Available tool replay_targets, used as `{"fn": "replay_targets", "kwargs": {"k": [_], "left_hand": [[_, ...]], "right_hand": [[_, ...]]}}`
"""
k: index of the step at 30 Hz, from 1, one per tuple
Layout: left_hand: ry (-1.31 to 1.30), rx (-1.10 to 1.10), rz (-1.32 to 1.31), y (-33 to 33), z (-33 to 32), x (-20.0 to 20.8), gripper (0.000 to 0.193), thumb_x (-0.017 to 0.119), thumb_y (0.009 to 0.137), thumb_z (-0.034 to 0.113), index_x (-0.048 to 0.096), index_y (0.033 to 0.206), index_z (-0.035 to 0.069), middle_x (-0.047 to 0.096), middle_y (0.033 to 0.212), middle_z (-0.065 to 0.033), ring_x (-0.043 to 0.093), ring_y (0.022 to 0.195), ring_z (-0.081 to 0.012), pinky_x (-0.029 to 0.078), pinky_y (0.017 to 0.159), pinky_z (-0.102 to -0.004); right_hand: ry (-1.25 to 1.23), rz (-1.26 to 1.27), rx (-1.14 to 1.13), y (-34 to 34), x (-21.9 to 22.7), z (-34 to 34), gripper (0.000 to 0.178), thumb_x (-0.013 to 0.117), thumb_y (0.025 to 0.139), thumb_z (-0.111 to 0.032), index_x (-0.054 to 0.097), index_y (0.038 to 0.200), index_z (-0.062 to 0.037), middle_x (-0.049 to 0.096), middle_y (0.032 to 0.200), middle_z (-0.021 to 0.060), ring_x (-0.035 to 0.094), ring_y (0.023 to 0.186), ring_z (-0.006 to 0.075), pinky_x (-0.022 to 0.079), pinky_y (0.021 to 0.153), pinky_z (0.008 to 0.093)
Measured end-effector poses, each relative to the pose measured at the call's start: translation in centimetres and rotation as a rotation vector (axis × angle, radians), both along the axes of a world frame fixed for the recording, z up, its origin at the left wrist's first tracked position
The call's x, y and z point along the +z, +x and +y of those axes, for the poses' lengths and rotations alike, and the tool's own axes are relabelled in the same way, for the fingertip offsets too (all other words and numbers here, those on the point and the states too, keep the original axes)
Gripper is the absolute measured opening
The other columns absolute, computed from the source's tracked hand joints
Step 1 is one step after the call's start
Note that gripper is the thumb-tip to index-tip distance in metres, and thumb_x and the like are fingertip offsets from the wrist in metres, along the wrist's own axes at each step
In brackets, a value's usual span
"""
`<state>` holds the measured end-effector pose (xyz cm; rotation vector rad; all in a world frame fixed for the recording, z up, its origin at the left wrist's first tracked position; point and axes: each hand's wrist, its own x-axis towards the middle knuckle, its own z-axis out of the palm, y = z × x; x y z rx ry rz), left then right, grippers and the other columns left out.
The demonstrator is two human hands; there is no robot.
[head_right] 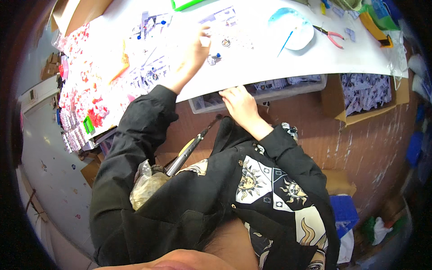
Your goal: The person assembles small plastic parts and electronic components into larger units by hand, using glue and a brush to join them.
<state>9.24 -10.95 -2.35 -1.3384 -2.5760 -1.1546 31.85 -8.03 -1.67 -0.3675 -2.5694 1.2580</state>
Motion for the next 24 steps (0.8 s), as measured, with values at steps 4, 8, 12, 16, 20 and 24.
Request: {"fn": "replay_targets", "kwargs": {"k": [4, 8, 12, 16, 20, 24], "left_hand": [[-0.357, 0.227, -0.151, -6.3, -6.2, 2.4, 0.036, 0.060, 0.082, 0.004, 0.056, 0.117, 0.013, 0.065, 0.098, -0.0115, 0.064, 0.092, -0.0257, 0.050, 0.080, -0.0362], [-0.467, -0.234, 0.473, -8.9, -7.6, 0.7, 0.047, 0.054, 0.073, -0.008, 0.058, 0.116, 0.012, 0.059, 0.116, -0.0116, 0.051, 0.114, -0.0308, 0.038, 0.102, -0.0393], [-0.604, -0.333, 0.416, -10.7, -7.3, -0.6, 0.042, 0.056, 0.077, -0.005, 0.059, 0.116, 0.011, 0.060, 0.116, -0.0106, 0.052, 0.115, -0.0285, 0.040, 0.099, -0.0390], [-0.694, -0.323, 0.354, -9.7, -6.8, -0.2, 0.044, 0.065, 0.080, 0.004, 0.056, 0.122, 0.013, 0.062, 0.110, -0.0066, 0.055, 0.108, -0.0236, 0.044, 0.095, -0.0365], [-0.343, 0.064, 0.029, -11.3, -10.0, -2.2, 0.041, 0.066, 0.078, 0.005, 0.058, 0.117, 0.009, 0.062, 0.109, -0.0110, 0.055, 0.108, -0.0274, 0.043, 0.094, -0.0387], [-0.326, 0.073, -0.061, -13.3, -11.5, -1.1, 0.044, 0.064, 0.076, 0.004, 0.058, 0.118, 0.012, 0.060, 0.113, -0.0117, 0.053, 0.112, -0.0297, 0.042, 0.096, -0.0383]], "right_hand": [[0.077, 0.015, -0.091, -4.0, -0.6, 1.3, 0.019, 0.061, 0.083, -0.011, 0.061, 0.102, -0.0074, 0.062, 0.095, 0.0094, 0.058, 0.093, 0.0295, 0.050, 0.076, 0.0393], [0.295, 0.067, -0.084, -8.1, -2.0, 2.7, 0.023, 0.059, 0.083, -0.011, 0.060, 0.105, -0.0072, 0.059, 0.102, 0.0099, 0.055, 0.099, 0.0291, 0.048, 0.082, 0.0384], [0.413, 0.079, -0.054, -10.3, -3.1, 3.4, 0.027, 0.058, 0.081, -0.010, 0.060, 0.108, -0.0072, 0.058, 0.104, 0.0094, 0.052, 0.102, 0.0277, 0.045, 0.091, 0.0387], [0.459, 0.059, -0.065, -10.5, -3.3, 3.7, 0.031, 0.058, 0.081, -0.010, 0.059, 0.111, -0.0075, 0.058, 0.109, 0.0089, 0.052, 0.105, 0.0281, 0.043, 0.094, 0.0396], [0.315, 0.078, -0.067, -9.4, -2.3, 2.9, 0.032, 0.059, 0.082, -0.012, 0.061, 0.113, -0.0071, 0.060, 0.112, 0.0085, 0.051, 0.110, 0.0281, 0.042, 0.096, 0.0392], [0.319, 0.149, -0.097, -8.4, -2.3, 2.8, 0.029, 0.055, 0.082, -0.012, 0.060, 0.109, -0.0036, 0.059, 0.110, 0.0114, 0.052, 0.107, 0.0293, 0.045, 0.093, 0.0394]]}}
